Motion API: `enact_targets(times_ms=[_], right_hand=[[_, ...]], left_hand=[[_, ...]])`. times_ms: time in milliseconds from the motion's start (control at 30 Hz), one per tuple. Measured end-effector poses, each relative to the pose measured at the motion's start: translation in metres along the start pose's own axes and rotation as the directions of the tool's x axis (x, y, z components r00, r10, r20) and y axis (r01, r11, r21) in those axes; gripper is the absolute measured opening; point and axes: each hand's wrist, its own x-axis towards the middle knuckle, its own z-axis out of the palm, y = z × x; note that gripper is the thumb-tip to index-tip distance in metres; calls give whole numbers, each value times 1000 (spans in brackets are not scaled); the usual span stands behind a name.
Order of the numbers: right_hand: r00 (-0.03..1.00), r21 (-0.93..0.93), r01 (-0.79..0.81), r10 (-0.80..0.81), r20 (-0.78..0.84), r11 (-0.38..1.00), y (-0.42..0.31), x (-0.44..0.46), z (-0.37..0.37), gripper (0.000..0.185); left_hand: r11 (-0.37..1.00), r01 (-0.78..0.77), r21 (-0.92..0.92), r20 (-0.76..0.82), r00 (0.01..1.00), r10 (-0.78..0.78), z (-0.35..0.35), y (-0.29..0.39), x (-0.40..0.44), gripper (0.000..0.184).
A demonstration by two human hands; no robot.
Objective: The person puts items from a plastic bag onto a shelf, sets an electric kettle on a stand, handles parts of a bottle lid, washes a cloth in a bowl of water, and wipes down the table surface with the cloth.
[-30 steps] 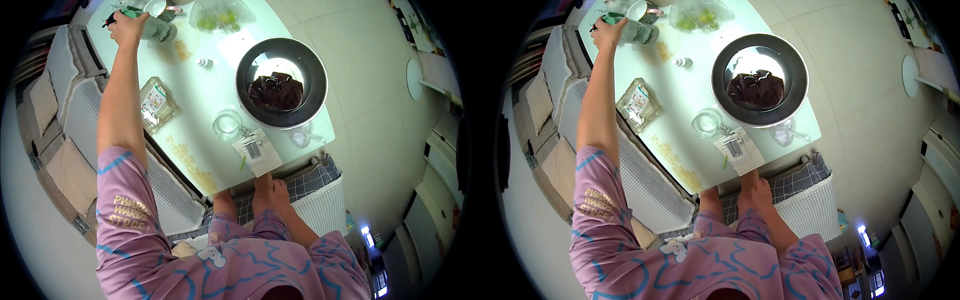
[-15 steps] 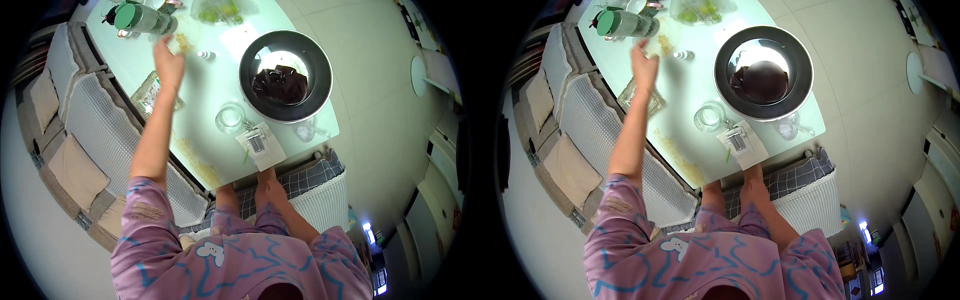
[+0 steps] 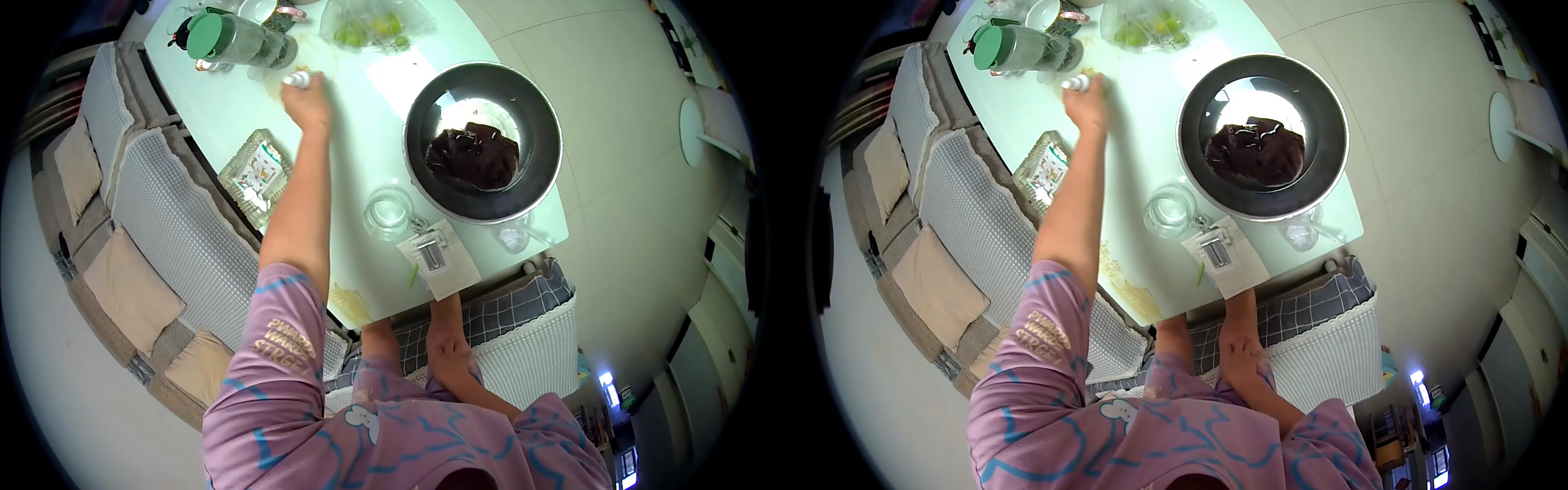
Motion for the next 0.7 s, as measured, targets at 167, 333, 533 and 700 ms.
enact_targets(times_ms=[167,333,533,700], right_hand=[[1000,-22,-9,9,-3,1000,-6,-2,-6,51],[998,-84,1,-5,-56,996,-8,-1,-3,52],[985,-126,47,-67,-159,991,-8,-3,2,52],[971,-177,83,-120,-207,981,-11,-1,7,53]], left_hand=[[985,169,-41,-258,950,-174,-6,-22,76,32],[971,221,-87,-188,954,-234,-21,-68,112,43],[929,232,-289,10,971,-240,-32,-44,112,38],[940,222,-260,83,975,-207,-44,-55,114,39]])
